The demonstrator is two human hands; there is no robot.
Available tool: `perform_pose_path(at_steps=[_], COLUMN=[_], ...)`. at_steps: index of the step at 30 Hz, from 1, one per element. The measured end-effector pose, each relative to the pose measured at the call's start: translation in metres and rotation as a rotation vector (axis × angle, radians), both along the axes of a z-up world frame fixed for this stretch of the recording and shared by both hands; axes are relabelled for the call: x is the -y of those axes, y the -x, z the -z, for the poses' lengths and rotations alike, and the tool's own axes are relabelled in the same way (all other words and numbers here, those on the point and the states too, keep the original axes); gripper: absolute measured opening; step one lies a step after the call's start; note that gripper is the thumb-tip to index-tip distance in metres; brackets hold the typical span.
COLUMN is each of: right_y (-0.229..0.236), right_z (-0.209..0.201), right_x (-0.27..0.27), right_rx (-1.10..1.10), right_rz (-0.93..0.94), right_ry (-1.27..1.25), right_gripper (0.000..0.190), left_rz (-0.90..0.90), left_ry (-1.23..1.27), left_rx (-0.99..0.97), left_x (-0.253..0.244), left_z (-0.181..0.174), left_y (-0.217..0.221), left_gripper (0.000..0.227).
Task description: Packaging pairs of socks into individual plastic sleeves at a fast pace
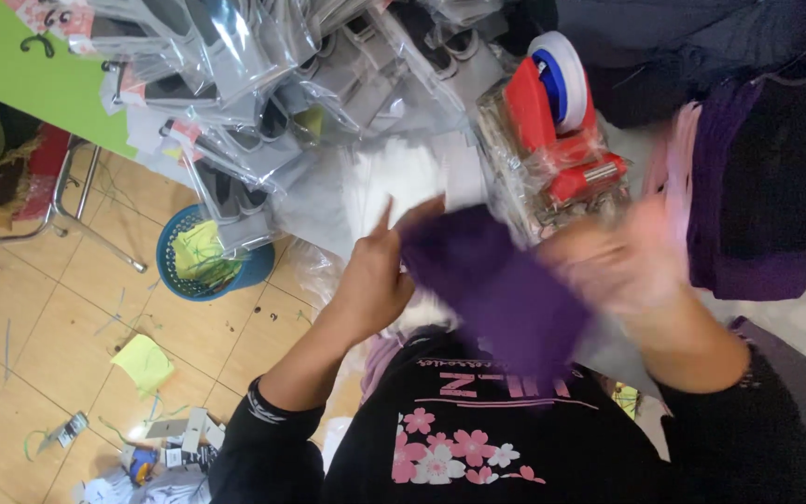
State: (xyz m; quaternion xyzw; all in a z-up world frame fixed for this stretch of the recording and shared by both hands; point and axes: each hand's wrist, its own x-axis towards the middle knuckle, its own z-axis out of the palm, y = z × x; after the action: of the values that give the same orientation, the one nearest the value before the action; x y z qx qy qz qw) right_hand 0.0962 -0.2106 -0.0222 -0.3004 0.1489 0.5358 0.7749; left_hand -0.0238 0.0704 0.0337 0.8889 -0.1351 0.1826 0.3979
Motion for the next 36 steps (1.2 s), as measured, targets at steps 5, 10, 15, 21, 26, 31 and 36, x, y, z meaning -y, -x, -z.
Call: perform_pose_path(at_steps=[5, 10, 15, 21, 26, 31, 36], right_y=[0.031, 0.03, 0.031, 0.023, 0.017, 0.005, 0.012], right_z=[-0.131, -0.129, -0.131, -0.132, -0.155, -0.164, -0.187], right_x=[-0.062, -0.076, -0.072, -0.068, -0.074, -0.075, -0.06], right_rx=[2.55, 2.607, 2.719, 2.747, 2.775, 2.671, 2.678], right_rz=[-0.117, -0.151, 0.007, 0.19, 0.334, 0.348, 0.386], right_ry=[0.447, 0.43, 0.713, 1.022, 0.805, 0.626, 0.417], right_gripper=[0.05, 0.022, 0.015, 0.024, 0.021, 0.016, 0.026], left_rz=[0.524, 0.34, 0.097, 0.287, 0.132, 0.276, 0.931], left_ry=[0.451, 1.205, 0.86, 0.669, 0.668, 0.801, 0.861], left_rx=[-0.371, -0.257, -0.068, -0.142, 0.1, 0.314, -0.291], left_x=[-0.008, 0.009, 0.003, 0.008, 0.016, 0.024, 0.02], left_z=[-0.009, 0.014, -0.018, -0.093, -0.105, -0.085, -0.037], left_y=[0.004, -0.005, -0.011, -0.007, 0.002, 0.009, 0.002], left_gripper=[0.051, 0.058, 0.046, 0.08, 0.064, 0.039, 0.066])
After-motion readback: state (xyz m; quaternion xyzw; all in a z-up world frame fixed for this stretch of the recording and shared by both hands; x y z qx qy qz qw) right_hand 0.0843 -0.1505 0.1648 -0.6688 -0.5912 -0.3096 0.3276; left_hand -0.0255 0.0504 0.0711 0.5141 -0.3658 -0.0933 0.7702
